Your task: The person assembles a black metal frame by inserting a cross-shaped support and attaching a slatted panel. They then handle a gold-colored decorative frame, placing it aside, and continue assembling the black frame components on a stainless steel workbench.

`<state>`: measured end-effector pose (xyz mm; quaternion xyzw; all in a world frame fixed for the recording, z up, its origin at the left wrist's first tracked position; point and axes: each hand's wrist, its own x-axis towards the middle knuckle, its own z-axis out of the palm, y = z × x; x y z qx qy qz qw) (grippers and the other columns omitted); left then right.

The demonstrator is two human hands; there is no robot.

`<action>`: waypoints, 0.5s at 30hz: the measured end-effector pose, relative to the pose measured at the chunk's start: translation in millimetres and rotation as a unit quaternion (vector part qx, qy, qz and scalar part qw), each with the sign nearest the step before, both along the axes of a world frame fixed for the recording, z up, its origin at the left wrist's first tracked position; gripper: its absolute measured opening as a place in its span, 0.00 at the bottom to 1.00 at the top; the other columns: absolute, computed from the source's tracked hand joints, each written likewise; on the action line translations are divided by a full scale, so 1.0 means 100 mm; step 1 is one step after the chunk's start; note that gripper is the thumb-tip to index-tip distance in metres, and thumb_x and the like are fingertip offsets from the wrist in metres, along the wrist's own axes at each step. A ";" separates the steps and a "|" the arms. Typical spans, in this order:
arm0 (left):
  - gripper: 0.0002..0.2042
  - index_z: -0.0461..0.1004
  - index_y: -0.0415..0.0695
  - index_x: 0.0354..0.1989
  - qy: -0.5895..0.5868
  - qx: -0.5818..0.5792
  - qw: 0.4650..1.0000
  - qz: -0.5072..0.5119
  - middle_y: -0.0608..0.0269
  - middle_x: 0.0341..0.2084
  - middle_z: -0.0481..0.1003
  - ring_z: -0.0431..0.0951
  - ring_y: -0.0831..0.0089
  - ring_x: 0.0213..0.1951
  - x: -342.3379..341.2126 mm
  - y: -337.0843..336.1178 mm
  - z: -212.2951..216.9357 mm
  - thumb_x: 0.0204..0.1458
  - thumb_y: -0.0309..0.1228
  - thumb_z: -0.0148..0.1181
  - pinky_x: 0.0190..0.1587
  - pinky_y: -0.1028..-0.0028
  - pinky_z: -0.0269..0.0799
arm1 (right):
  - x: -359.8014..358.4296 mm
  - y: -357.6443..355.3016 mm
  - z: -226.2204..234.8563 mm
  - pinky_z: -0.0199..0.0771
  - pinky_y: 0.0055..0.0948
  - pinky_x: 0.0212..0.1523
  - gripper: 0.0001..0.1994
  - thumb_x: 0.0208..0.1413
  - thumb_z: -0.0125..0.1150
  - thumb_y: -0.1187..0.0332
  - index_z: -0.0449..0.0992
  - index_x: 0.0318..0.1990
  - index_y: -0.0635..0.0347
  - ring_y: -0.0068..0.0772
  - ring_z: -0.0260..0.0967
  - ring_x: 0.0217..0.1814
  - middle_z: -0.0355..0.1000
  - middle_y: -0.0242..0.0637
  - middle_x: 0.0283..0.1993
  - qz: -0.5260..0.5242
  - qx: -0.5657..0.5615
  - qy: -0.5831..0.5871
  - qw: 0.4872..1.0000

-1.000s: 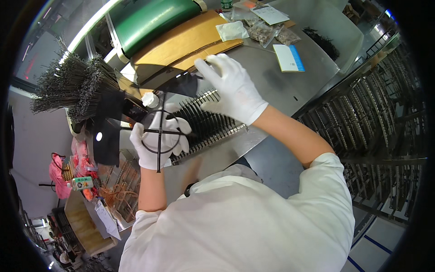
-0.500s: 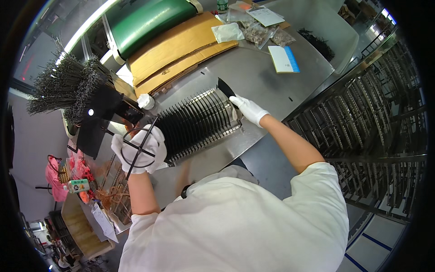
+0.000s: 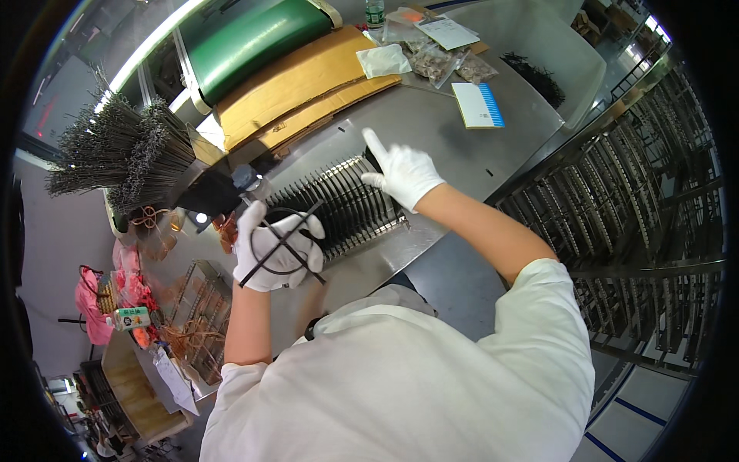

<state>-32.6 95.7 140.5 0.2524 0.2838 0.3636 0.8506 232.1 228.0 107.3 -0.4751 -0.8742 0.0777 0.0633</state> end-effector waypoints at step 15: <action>0.27 0.72 0.42 0.52 0.116 0.169 0.879 0.430 0.49 0.41 0.77 0.76 0.56 0.33 -0.63 -0.25 0.22 0.53 0.53 0.59 0.37 0.61 0.75 | 0.40 0.06 0.16 0.72 0.24 0.23 0.25 0.69 0.48 0.44 0.74 0.34 0.58 0.25 0.71 0.18 0.76 0.39 0.24 -0.159 -0.520 0.414 0.730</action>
